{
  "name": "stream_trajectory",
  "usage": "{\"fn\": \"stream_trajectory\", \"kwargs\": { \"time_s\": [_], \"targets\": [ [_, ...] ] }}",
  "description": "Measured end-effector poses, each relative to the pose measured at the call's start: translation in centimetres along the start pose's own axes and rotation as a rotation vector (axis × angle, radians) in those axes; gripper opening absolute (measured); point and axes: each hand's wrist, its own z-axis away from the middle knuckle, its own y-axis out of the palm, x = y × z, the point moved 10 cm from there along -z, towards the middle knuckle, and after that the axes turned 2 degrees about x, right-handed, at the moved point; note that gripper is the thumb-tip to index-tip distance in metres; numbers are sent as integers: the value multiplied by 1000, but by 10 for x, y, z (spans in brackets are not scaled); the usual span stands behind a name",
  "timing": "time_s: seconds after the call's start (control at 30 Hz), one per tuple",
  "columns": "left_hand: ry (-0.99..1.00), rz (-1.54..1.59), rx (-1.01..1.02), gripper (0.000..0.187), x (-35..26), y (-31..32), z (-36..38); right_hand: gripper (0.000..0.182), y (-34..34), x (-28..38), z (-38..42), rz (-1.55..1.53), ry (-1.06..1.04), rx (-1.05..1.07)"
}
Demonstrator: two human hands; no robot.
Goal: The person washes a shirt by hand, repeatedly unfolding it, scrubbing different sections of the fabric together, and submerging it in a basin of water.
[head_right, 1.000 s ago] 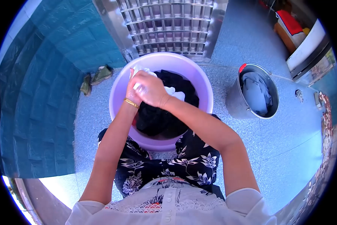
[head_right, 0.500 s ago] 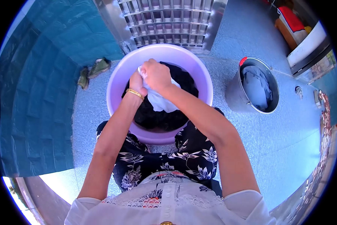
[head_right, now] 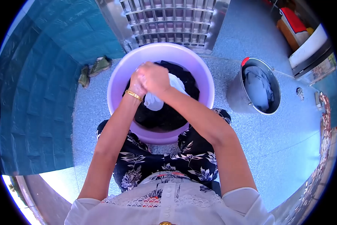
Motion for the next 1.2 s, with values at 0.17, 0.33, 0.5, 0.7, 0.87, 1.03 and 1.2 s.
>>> {"fn": "stream_trajectory", "kwargs": {
  "time_s": [0.17,0.33,0.5,0.7,0.87,1.03,1.2],
  "targets": [
    [40,-69,18,23,-3,11,7,13,-7,-7,-5,-2,0,-85],
    [-182,-110,134,27,-3,44,25,30,11,-80,-10,133,440,332],
    [-39,-257,123,39,-48,42,22,53,44,-55,19,-893,664,747],
    [69,-439,311,48,-66,68,44,29,17,-68,-6,-1447,764,236],
    [71,-693,416,59,-58,81,55,27,-14,-94,-19,-1573,724,-99],
    [13,-451,171,51,-41,23,14,40,-33,-100,-17,-1439,748,-218],
    [77,221,317,37,-31,3,-14,32,-16,25,-5,-637,-12,-17]
  ]
}}
